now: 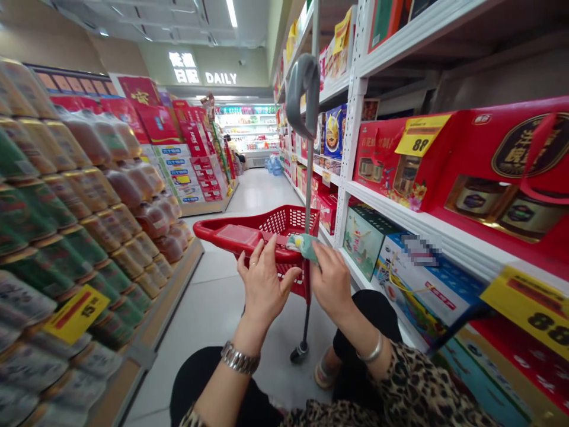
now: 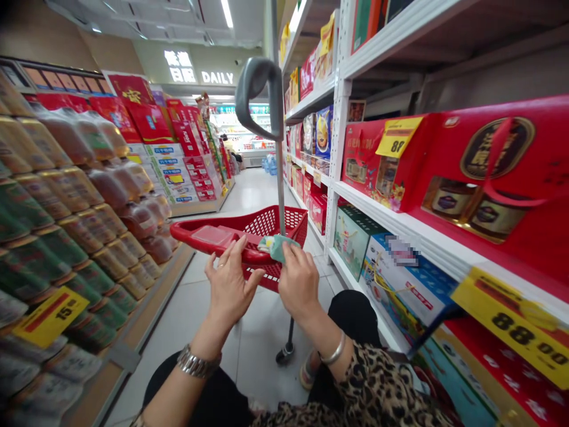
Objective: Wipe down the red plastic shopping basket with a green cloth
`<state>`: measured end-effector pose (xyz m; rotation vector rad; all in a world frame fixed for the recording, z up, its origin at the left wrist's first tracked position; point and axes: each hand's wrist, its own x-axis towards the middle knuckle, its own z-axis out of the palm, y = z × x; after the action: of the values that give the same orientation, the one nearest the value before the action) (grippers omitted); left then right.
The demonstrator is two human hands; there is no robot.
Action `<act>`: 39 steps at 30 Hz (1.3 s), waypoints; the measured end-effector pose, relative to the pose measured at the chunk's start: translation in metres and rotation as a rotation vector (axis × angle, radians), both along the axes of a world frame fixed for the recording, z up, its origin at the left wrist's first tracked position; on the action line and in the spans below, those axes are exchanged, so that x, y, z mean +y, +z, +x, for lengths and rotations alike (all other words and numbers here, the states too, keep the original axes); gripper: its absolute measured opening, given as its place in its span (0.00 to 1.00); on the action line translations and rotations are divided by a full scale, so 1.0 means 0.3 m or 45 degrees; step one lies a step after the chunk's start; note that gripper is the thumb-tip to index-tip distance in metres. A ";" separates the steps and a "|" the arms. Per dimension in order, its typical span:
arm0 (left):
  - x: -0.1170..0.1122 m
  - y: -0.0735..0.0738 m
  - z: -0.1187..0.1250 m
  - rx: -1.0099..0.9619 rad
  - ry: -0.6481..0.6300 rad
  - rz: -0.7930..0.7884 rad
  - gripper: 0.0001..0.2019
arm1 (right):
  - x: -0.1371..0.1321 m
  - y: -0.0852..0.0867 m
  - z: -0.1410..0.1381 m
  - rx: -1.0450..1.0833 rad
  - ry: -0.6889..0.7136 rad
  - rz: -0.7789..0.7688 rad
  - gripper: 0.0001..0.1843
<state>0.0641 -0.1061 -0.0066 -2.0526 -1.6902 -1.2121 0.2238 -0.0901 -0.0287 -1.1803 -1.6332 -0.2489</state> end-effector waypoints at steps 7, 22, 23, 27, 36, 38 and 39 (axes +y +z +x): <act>0.102 0.089 -0.224 -0.010 0.234 0.059 0.34 | -0.026 0.030 0.047 -0.117 -0.122 0.125 0.26; 0.104 0.080 -0.297 -0.025 0.437 -0.244 0.32 | -0.035 0.087 -0.241 -0.386 -0.125 0.356 0.18; 0.093 0.074 -0.297 -0.017 0.417 -0.222 0.32 | -0.030 0.090 -0.268 -0.388 -0.104 0.400 0.18; 0.043 0.048 -0.302 -0.017 0.334 -0.141 0.31 | -0.014 0.099 -0.314 -0.430 -0.023 0.354 0.17; -0.059 0.014 -0.260 0.072 0.331 -0.006 0.33 | -0.010 0.046 -0.019 -0.391 -0.095 0.382 0.22; -0.079 0.024 -0.265 0.092 0.323 0.020 0.32 | 0.010 0.035 0.058 -0.395 -0.153 0.329 0.25; -0.087 0.031 -0.275 0.090 0.335 0.037 0.31 | 0.025 0.031 0.091 -0.392 -0.188 0.298 0.27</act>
<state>-0.0183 -0.1322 0.0026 -1.7659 -1.8272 -1.0601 0.2512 -0.0826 -0.0194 -1.1225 -1.7250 -0.7269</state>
